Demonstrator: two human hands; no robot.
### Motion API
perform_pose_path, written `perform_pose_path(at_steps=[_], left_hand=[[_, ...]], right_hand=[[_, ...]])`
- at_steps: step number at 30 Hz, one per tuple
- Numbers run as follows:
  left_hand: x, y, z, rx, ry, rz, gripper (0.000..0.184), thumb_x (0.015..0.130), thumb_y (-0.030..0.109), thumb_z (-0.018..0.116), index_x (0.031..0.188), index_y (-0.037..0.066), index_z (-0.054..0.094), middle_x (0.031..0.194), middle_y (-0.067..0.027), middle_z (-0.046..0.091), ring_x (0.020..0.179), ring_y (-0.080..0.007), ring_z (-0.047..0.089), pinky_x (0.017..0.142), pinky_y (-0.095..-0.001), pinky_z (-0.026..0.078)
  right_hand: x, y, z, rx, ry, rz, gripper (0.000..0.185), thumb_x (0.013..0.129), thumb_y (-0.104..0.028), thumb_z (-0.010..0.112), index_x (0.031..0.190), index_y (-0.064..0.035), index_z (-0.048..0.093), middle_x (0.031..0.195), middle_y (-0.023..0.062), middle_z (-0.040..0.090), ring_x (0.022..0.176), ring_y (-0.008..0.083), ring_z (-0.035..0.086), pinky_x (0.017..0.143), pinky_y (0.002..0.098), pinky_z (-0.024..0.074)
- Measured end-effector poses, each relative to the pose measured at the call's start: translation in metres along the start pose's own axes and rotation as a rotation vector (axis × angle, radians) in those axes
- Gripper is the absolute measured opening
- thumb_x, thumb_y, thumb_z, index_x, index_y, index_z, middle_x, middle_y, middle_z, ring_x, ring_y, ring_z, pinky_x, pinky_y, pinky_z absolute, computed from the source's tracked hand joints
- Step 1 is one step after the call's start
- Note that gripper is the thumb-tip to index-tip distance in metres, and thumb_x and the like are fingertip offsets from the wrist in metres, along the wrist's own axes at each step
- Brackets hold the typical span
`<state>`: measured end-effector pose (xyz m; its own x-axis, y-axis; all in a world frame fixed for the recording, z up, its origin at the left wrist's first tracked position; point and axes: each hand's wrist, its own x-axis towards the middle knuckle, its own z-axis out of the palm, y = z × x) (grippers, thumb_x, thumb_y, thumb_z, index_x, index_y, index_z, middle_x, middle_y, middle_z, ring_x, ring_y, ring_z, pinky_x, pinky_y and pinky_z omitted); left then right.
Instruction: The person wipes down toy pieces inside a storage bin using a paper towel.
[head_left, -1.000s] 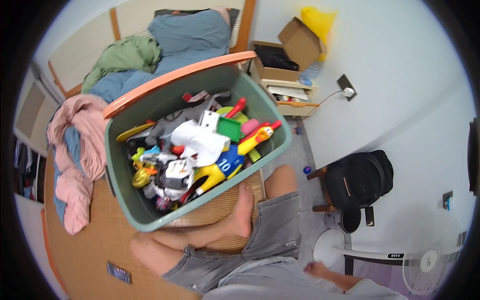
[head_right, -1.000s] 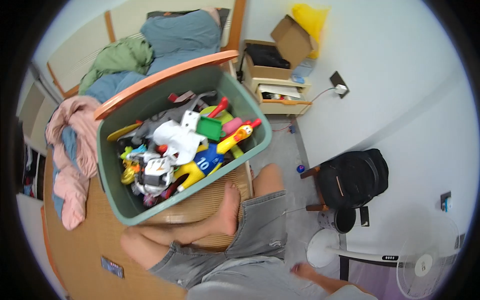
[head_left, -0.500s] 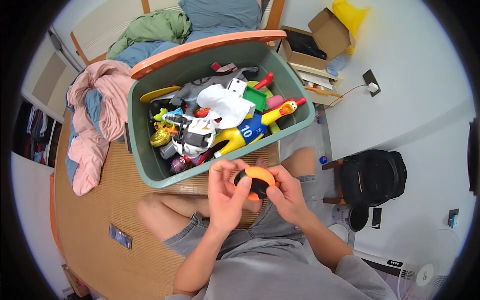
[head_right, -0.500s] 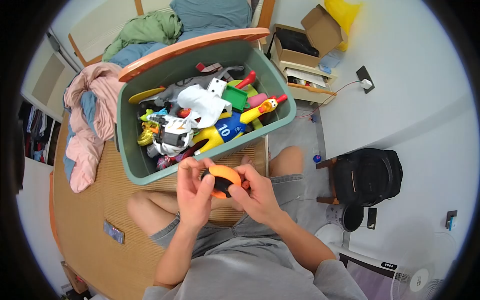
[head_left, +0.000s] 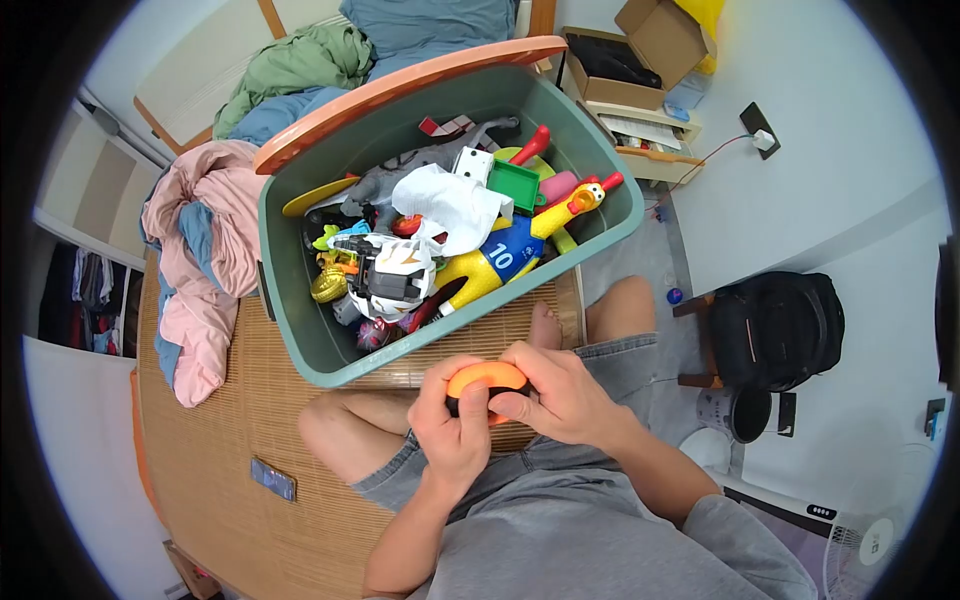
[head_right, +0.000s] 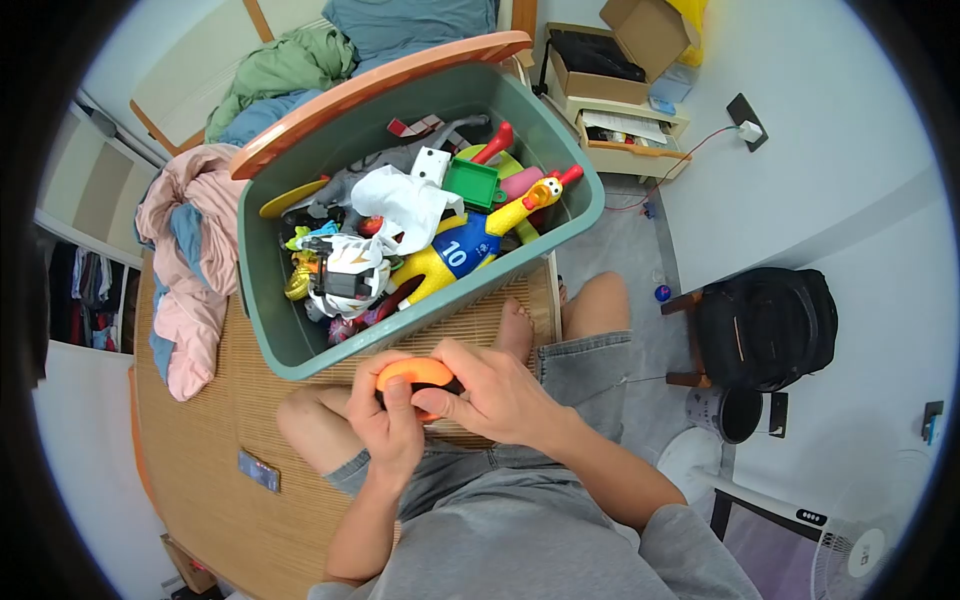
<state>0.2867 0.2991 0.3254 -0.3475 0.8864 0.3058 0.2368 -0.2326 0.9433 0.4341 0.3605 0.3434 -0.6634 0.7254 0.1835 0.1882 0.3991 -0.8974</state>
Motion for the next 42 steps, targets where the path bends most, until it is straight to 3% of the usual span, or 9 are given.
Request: perform_pose_path(at_steps=[16,25,28,30,34,36,39,40,42], left_hand=[[0.009,0.007,-0.014,0.124,-0.052,-0.060,0.023,0.093,0.019,0.063,0.102,-0.002,0.061,0.083,-0.0110,0.067,0.072,-0.0162,0.064,0.064,-0.0280,0.052],[0.008,0.004,-0.014,-0.071,-0.011,-0.179,0.028,0.098,0.025,0.057,0.104,-0.002,0.060,0.085,-0.0083,0.067,0.070,-0.0123,0.063,0.061,-0.0242,0.051],[0.007,0.006,-0.015,-0.391,-0.002,-0.418,0.030,0.100,0.027,0.053,0.108,-0.001,0.058,0.090,-0.0087,0.066,0.066,-0.0124,0.061,0.058,-0.0234,0.051],[0.010,0.006,-0.013,-0.495,-0.041,-0.470,0.031,0.101,0.028,0.049,0.111,-0.001,0.055,0.094,-0.0097,0.064,0.064,-0.0130,0.060,0.055,-0.0233,0.050],[0.000,-0.004,-0.008,-0.633,-0.018,-0.604,0.034,0.101,0.029,0.049,0.123,0.003,0.052,0.104,-0.0080,0.064,0.086,-0.0134,0.062,0.077,-0.0278,0.052],[-0.011,-0.013,0.001,-0.730,0.014,-0.628,0.038,0.102,0.033,0.046,0.126,0.004,0.050,0.111,-0.0089,0.062,0.097,-0.0152,0.060,0.088,-0.0303,0.048],[-0.017,-0.010,0.022,-0.962,0.143,-0.737,0.049,0.102,0.043,0.038,0.128,0.003,0.049,0.125,-0.0109,0.056,0.114,-0.0203,0.054,0.101,-0.0364,0.042],[-0.017,-0.008,0.027,-1.101,0.232,-0.819,0.057,0.102,0.049,0.033,0.127,0.002,0.049,0.131,-0.0120,0.053,0.120,-0.0237,0.051,0.104,-0.0401,0.040],[-0.020,-0.013,0.025,-1.324,0.193,-0.879,0.050,0.101,0.049,0.034,0.124,0.009,0.053,0.134,-0.0110,0.051,0.130,-0.0255,0.042,0.107,-0.0422,0.039]], right_hand=[[0.001,0.012,-0.002,0.216,-0.157,0.064,0.028,0.097,-0.024,0.054,0.109,0.0008,0.050,0.082,0.0210,0.060,0.075,0.0396,0.061,0.064,0.0422,0.0461],[-0.008,0.028,0.015,0.354,-0.018,0.095,0.025,0.097,-0.023,0.058,0.104,0.0004,0.053,0.079,0.0101,0.059,0.068,0.0169,0.057,0.062,0.0302,0.0453],[-0.013,0.036,0.025,0.558,0.132,0.206,0.022,0.100,-0.026,0.053,0.100,-0.0036,0.051,0.074,0.0042,0.053,0.061,0.0134,0.050,0.058,0.0282,0.0431],[-0.012,0.041,0.028,1.129,0.191,0.287,0.024,0.103,-0.031,0.044,0.096,-0.0076,0.046,0.076,0.0020,0.047,0.062,0.0109,0.043,0.060,0.0265,0.0410],[-0.004,0.034,0.033,1.296,0.340,0.324,0.029,0.105,-0.034,0.034,0.095,-0.0088,0.042,0.083,0.0035,0.046,0.071,0.0109,0.043,0.065,0.0275,0.0407],[-0.005,0.039,0.042,1.436,0.409,0.238,0.033,0.105,-0.039,0.031,0.096,-0.0095,0.042,0.089,0.0043,0.048,0.083,0.0135,0.047,0.077,0.0300,0.0415],[-0.009,0.036,0.070,1.214,0.508,0.204,0.031,0.105,-0.037,0.031,0.094,-0.0094,0.042,0.095,0.0067,0.050,0.092,0.0156,0.047,0.088,0.0325,0.0398],[-0.013,0.041,0.082,0.924,0.529,0.264,0.026,0.105,-0.030,0.037,0.099,-0.0063,0.045,0.098,0.0078,0.052,0.091,0.0174,0.049,0.089,0.0332,0.0402],[-0.020,0.036,0.091,0.410,0.507,0.018,0.021,0.104,-0.023,0.039,0.101,-0.0037,0.047,0.104,0.0095,0.054,0.099,0.0195,0.051,0.096,0.0366,0.0380]])
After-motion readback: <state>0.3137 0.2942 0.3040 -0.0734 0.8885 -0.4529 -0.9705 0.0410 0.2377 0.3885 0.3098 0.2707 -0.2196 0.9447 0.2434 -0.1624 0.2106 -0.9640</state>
